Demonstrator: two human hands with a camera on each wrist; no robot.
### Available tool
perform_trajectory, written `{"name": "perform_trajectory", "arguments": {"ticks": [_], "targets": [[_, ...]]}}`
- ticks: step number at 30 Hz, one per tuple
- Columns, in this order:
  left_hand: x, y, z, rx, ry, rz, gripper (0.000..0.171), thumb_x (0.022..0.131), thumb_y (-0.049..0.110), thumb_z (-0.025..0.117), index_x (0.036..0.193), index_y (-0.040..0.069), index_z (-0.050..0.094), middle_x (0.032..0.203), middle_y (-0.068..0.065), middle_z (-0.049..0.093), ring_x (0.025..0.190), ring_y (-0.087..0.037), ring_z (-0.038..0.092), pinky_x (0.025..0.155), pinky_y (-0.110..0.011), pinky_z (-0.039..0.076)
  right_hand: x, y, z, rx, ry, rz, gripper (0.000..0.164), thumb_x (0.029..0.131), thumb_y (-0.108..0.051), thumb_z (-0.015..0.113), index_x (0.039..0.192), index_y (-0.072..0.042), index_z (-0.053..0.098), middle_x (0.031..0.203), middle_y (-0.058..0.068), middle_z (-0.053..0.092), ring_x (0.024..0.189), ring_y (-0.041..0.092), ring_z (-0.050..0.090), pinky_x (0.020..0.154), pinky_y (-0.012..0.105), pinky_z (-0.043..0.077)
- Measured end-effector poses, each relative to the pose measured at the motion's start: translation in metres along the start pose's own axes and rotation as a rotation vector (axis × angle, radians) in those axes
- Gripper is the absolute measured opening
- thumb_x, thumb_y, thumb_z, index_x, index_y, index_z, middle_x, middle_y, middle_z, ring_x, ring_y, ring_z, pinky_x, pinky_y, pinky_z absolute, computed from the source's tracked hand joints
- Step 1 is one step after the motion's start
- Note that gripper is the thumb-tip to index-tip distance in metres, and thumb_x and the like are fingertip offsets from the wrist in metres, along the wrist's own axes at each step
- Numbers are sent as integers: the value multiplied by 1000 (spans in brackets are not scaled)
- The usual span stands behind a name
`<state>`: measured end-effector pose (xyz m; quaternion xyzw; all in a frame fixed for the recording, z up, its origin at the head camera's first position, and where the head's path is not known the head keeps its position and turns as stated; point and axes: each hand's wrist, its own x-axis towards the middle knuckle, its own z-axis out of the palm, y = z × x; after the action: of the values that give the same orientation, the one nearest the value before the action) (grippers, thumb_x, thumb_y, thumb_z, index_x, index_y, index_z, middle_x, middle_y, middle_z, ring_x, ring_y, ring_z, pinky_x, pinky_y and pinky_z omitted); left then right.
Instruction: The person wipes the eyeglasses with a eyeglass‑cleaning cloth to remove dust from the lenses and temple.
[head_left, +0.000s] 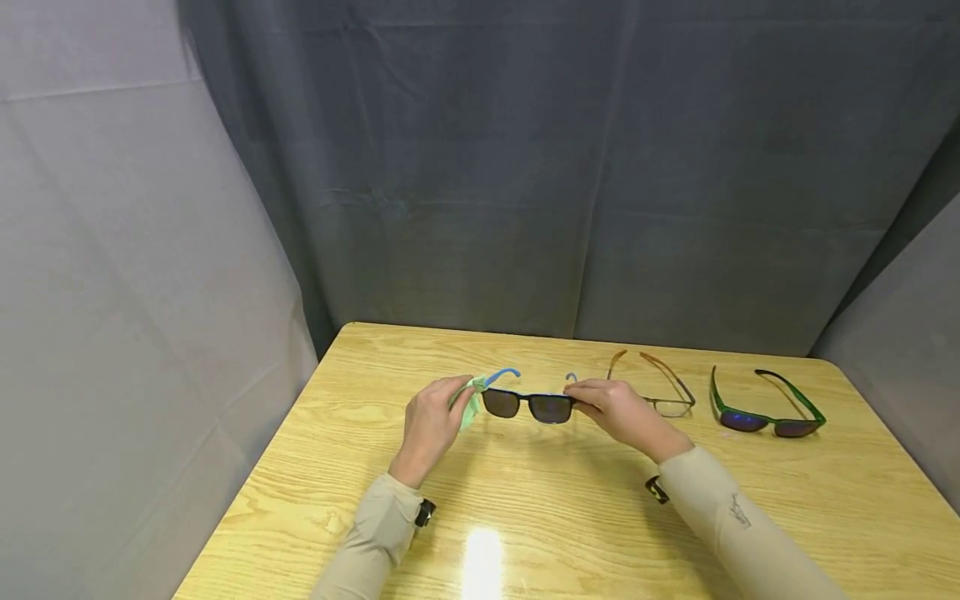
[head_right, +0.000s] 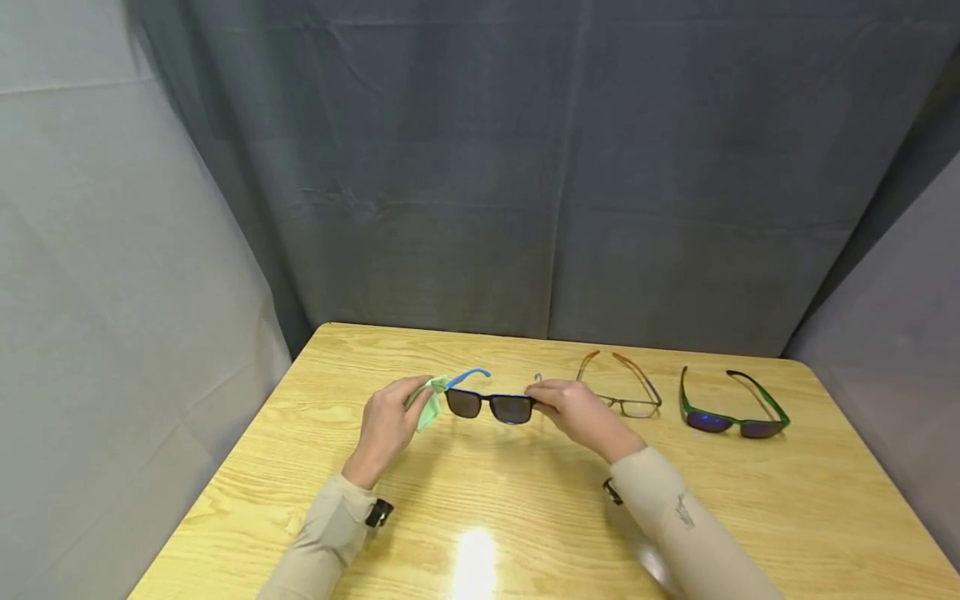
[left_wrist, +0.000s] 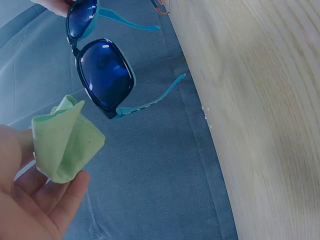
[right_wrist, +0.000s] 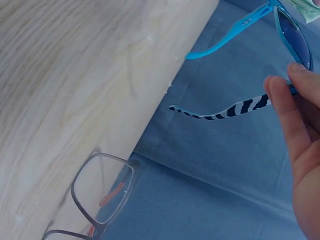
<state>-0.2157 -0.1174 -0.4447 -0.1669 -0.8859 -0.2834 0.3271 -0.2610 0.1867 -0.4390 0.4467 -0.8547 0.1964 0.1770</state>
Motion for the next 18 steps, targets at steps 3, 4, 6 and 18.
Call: {"name": "perform_trajectory", "arguments": {"ticks": [3,4,6,18], "targets": [[0,1,-1,-12,6,5,18,90,17,65,106,10,71,99,-2,71,87,-17,68,68,-31,56,-3,-1,-3,18,11,-1,31,77,4,73,108,0,70,104,11,69,93,25,67,75,33,55],[0,1,-1,-15,9,7,19,90,17,65,106,10,71,99,-3,71,87,-17,68,69,-31,56,-4,-2,-4,30,17,0,31,77,4,73,107,0,70,103,11,69,93,26,67,75,33,56],[1,1,-1,-21,18,9,19,91,18,64,107,9,71,99,-3,71,87,-18,68,68,-32,56,-6,-4,-6,58,26,0,30,76,4,73,106,0,71,102,11,69,92,26,66,74,33,56],[3,9,-3,-75,-2,23,23,93,20,61,111,8,70,102,-4,70,89,-18,67,72,-31,55,-11,-16,-21,169,64,25,32,73,8,75,103,-3,72,99,6,70,87,19,67,68,26,55]]}}
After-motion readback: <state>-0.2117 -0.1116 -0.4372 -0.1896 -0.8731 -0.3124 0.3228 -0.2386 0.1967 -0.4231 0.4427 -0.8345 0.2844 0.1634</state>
